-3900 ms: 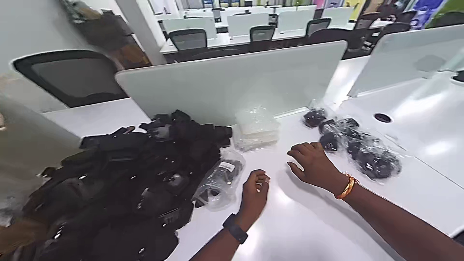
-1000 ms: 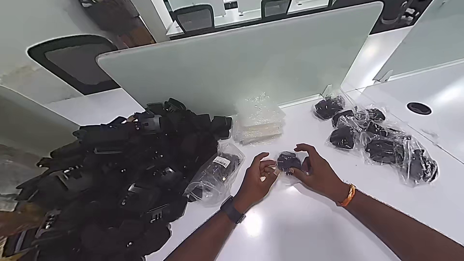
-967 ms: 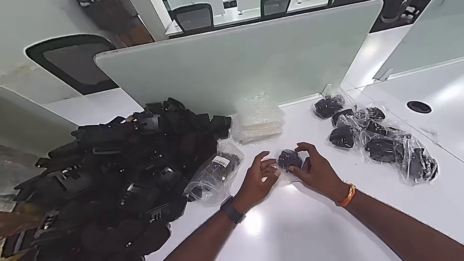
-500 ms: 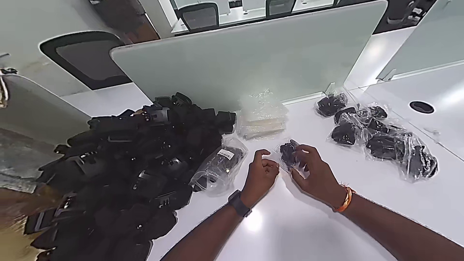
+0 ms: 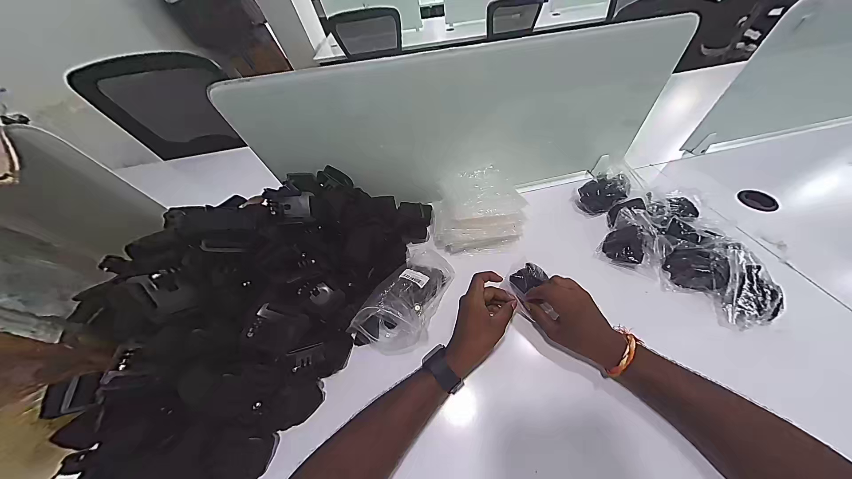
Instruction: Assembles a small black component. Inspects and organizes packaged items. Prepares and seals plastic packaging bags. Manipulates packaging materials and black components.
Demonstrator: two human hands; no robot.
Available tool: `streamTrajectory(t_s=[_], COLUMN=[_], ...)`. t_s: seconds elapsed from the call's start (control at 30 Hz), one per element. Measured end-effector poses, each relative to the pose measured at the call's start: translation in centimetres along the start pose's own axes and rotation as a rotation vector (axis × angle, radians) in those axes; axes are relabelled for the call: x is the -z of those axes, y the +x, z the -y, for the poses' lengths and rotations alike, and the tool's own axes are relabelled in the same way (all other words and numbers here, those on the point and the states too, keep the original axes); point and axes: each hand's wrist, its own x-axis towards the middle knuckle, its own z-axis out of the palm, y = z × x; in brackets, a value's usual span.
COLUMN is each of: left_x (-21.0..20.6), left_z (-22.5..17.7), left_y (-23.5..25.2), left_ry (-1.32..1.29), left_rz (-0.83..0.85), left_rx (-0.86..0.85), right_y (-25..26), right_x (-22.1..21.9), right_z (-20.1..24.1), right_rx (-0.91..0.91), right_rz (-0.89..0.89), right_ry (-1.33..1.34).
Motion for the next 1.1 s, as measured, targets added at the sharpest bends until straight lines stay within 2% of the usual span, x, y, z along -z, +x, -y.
streamTrajectory(t_s=[0.07, 0.23, 0.37, 0.53, 0.7, 0.8, 0.93, 1.1], left_x=[0.05, 0.06, -0.04, 0.01, 0.31, 0.33, 0.17, 0.14], left_z=[-0.24, -0.68, -0.39, 0.13, -0.16, -0.18, -0.1, -0.14], left_y=[0.11, 0.21, 0.17, 0.21, 0.42, 0.48, 0.41, 0.4], left_ry=[-0.084, -0.199, -0.253, -0.237, -0.219, -0.223, -0.295, -0.301], left_rz=[0.0, 0.023, 0.054, 0.042, -0.019, -0.029, -0.002, 0.053], left_rx=[0.027, 0.067, 0.097, 0.095, 0.164, 0.167, 0.165, 0.163], right_y=[-0.15, 0.24, 0.29, -0.07, -0.16, -0.14, -0.3, -0.26], right_x=[-0.03, 0.12, 0.07, -0.41, -0.72, -0.58, -0.38, -0.44], right_z=[-0.18, 0.17, 0.37, 0.04, -0.01, 0.15, 0.15, -0.23], right_rx=[-0.067, -0.18, -0.265, -0.21, -0.155, -0.129, -0.118, -0.138], right_rz=[-0.042, -0.131, -0.153, -0.041, -0.028, -0.006, 0.098, 0.079], right_ry=[0.089, 0.503, 0.662, 0.562, 0.485, 0.346, 0.153, 0.159])
